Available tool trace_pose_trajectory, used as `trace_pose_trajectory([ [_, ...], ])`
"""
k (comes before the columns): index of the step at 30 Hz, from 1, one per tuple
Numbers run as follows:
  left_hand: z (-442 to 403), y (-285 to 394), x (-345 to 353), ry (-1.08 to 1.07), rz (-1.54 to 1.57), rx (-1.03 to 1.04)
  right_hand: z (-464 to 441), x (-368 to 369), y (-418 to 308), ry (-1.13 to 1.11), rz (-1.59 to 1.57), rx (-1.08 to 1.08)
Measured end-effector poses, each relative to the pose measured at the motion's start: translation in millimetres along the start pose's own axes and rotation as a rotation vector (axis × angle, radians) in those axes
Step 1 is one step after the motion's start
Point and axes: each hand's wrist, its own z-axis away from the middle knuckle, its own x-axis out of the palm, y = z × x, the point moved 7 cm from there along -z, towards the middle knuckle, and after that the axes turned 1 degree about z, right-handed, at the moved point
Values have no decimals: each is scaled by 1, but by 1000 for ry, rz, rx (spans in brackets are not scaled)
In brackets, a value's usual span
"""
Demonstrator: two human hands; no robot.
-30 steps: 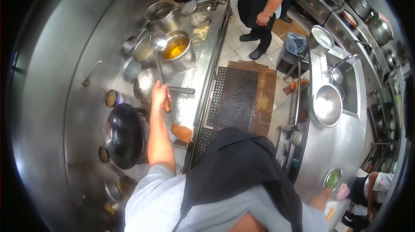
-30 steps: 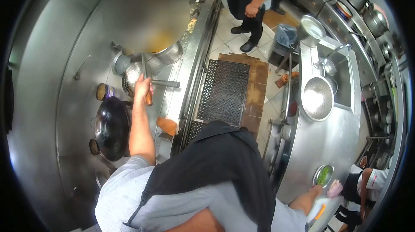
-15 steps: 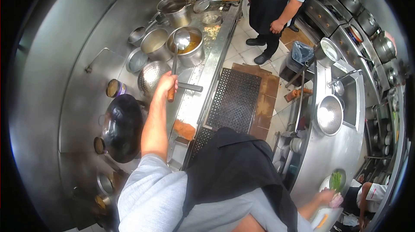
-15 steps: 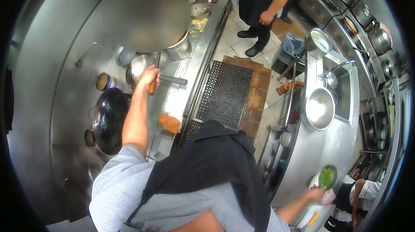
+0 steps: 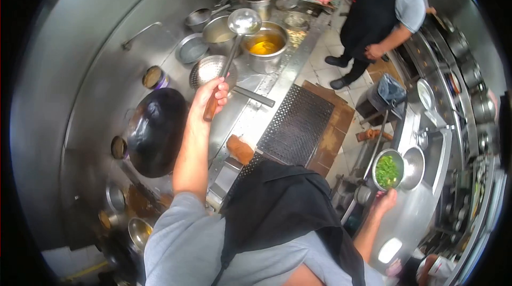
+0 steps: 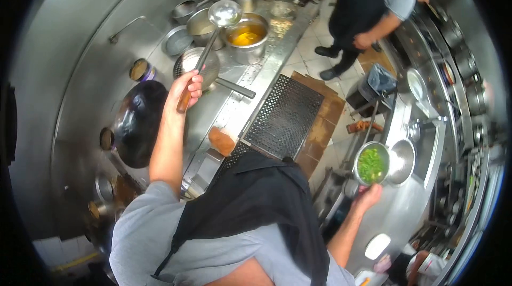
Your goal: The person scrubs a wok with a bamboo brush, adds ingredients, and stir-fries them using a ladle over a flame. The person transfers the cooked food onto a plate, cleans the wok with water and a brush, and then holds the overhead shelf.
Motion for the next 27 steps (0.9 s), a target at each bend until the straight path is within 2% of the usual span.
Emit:
trace_pose_trajectory([
  [4, 93, 19, -9, -2, 98, 233, -4, 98, 17, -251, 85, 42],
  [7, 173, 30, -26, 317, -177, 368, -7, 171, 28, -441, 128, 77],
  [9, 224, 36, -38, 666, -554, 382, -13, 221, 36, -560, 138, 66],
  [11, 271, 45, -37, 1013, -1019, 309, -13, 271, 43, -703, 100, 56],
  [12, 291, 48, -32, 1127, -1096, 258, -8, 296, 44, -740, 99, 62],
  [14, 308, 41, -59, 1044, -796, 324, 6, 345, 39, -834, 102, 99],
  [16, 311, 21, -88, 1096, -788, 342, 16, 387, 43, -957, 116, 113],
  [18, 322, 19, -87, 1401, -1394, 537, 41, 416, 26, -1040, 165, 98],
  [19, 323, 12, -66, 1335, -839, 345, 47, 428, 28, -1058, 172, 99],
  [22, 330, -10, -75, 1440, -792, 388, 63, 456, 38, -1146, 83, 136],
  [24, 335, -21, -73, 1517, -902, 338, 73, 466, 45, -1223, 153, 139],
  [26, 331, -44, -86, 1210, -364, 531, 82, 468, 42, -1233, 170, 129],
  [27, 330, -50, -87, 1293, -444, 471, 86, 469, 46, -1257, 183, 141],
])
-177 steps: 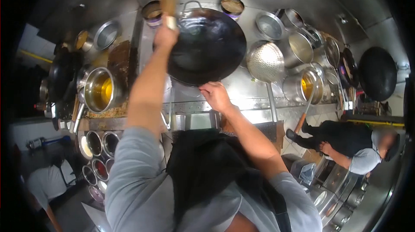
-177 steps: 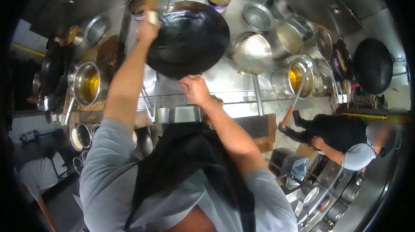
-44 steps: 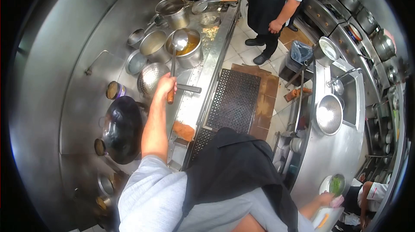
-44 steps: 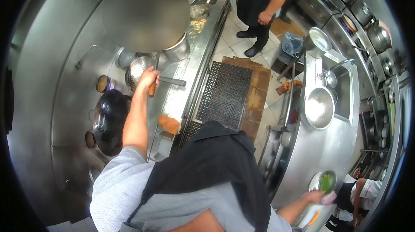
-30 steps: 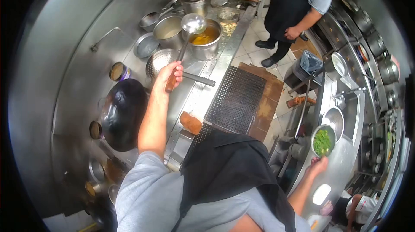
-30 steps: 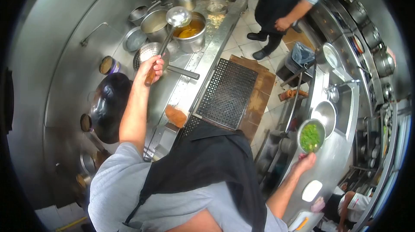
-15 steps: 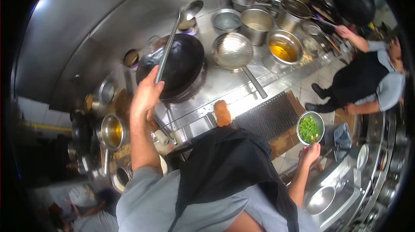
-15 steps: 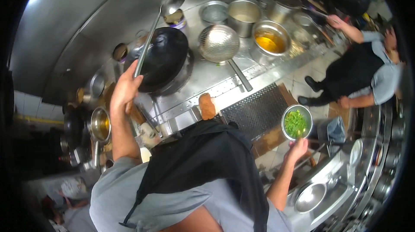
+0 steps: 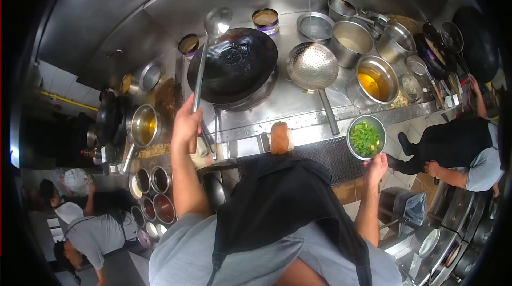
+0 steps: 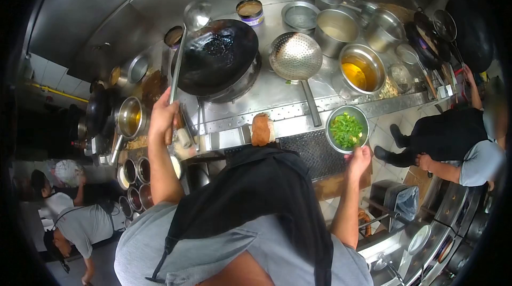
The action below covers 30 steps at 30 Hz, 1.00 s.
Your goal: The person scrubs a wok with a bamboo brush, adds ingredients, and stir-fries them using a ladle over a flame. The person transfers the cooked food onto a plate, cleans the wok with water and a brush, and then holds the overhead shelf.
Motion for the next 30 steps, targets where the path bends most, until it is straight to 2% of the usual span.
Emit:
trace_pose_trajectory([
  [1, -1, -7, 2, 2, -2, 0, -1, 2, 4, -21, 6, 15],
  [3, -2, -19, 3, 99, -272, 38, -3, 2, 9, -54, 1, -1],
  [5, -2, -37, 7, 68, -228, -5, 1, 8, 9, -54, 45, 21],
  [7, 10, -24, 14, 174, -555, 115, -2, 8, 15, -73, 20, 22],
  [8, 16, -31, 16, 134, -431, -44, -2, 8, 16, -88, 18, 25],
  [12, 22, -51, 20, 103, -203, -57, -3, 28, 8, -136, -81, 59],
  [15, 29, -46, 22, 147, -340, -69, -12, 78, -16, -240, -9, -4],
  [17, 36, -51, 26, 96, -180, -95, -21, 125, -29, -383, 33, -92],
  [19, 45, -53, 24, 116, -152, -98, -10, 187, -59, -480, 22, -230],
  [22, 63, -49, 15, 134, -85, -73, 6, 289, -77, -725, 115, -324],
  [23, 68, -49, 13, 119, -54, -47, 9, 325, -79, -814, 166, -373],
  [25, 78, -65, -7, 153, -74, -14, 41, 413, -109, -828, 589, -791],
  [26, 83, -70, -12, 154, -131, 21, 57, 436, -122, -800, 668, -940],
  [27, 91, -69, -17, 162, -120, 12, 71, 455, -130, -768, 744, -1087],
  [28, 100, -65, -22, 170, -137, -71, 72, 472, -131, -781, 750, -1094],
  [30, 110, -71, -34, 180, -141, -160, 90, 499, -143, -685, 742, -1468],
])
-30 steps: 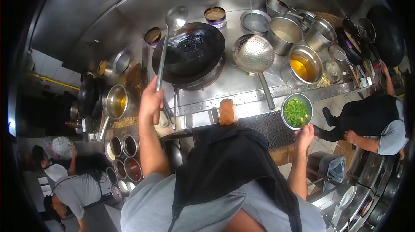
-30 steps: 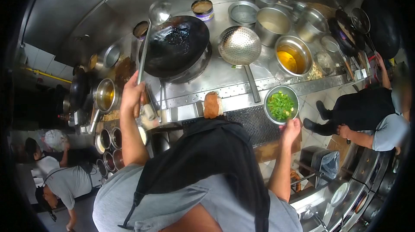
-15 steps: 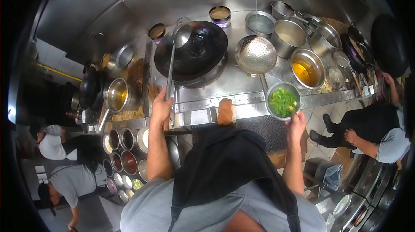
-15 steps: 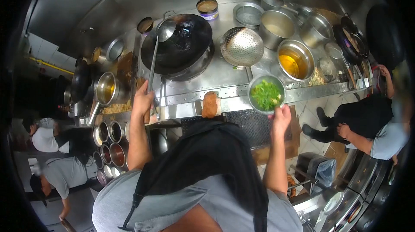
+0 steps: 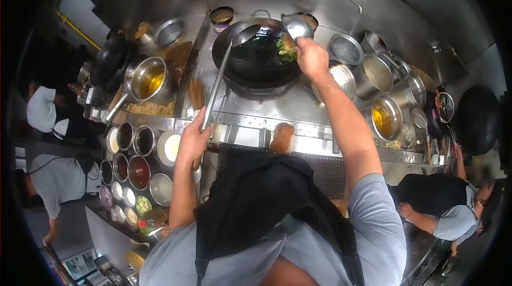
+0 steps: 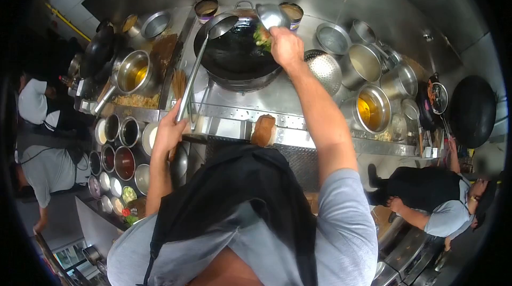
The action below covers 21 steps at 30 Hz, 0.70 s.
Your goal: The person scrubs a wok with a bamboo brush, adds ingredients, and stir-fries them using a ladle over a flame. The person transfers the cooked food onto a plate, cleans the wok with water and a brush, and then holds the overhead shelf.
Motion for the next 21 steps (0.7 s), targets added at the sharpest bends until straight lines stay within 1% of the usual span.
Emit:
trace_pose_trajectory([
  [2, 2, -3, -11, 56, -151, 115, -24, 3, -4, 19, 44, -26],
  [4, 3, -1, -16, 65, -155, 118, -43, -11, -20, 124, 104, -62],
  [5, 2, 0, -19, 77, -172, 132, -47, -7, -26, 116, 108, -66],
  [6, -2, 0, -19, 87, -169, 209, -50, -7, -28, 157, 76, -13],
  [7, -5, -1, -19, 85, -165, 207, -52, -7, -28, 201, 41, 41],
  [8, -10, -1, -17, 65, -168, 182, -49, 12, -23, 114, -43, 77],
  [9, -13, 2, -16, 47, -172, 157, -44, 40, -20, -149, -25, 69],
  [11, -22, -2, -14, 55, -182, 184, -37, 65, -13, -284, 32, 120],
  [13, -31, 0, -11, 61, -187, 221, -35, 67, -9, -253, 26, 146],
  [15, -34, -6, -8, 37, -215, 140, -31, 65, -5, -229, 19, 177],
  [16, -33, -6, -9, 26, -222, 144, -27, 64, -8, -268, 2, 122],
  [17, -34, -7, -9, -8, -238, 94, -26, 63, -9, -302, -13, 67],
  [18, -37, -9, -8, -37, -250, 46, -28, 55, -6, -288, -37, 137],
  [19, -39, -13, -6, -44, -252, 52, -29, 54, -2, -285, -32, 144],
  [21, -41, -17, -4, 9, -175, 218, -21, 60, 1, -428, -77, 95],
])
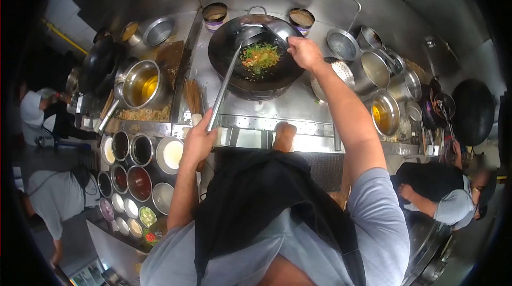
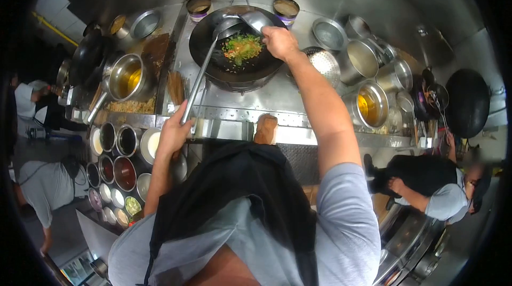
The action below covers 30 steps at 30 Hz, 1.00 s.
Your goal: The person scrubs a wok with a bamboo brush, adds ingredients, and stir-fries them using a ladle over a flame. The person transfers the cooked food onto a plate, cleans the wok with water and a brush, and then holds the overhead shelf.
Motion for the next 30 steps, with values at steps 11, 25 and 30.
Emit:
trace_pose_trajectory([
  [11, -49, 9, 17, -402, -131, -28, 281, 37, 124, 719, -867, 790],
  [25, -168, -44, 88, -489, -432, 112, 911, 116, -211, 1444, -61, 2264],
  [30, -193, -7, 49, -678, -340, 186, 964, 174, -382, 1779, 411, 2631],
])
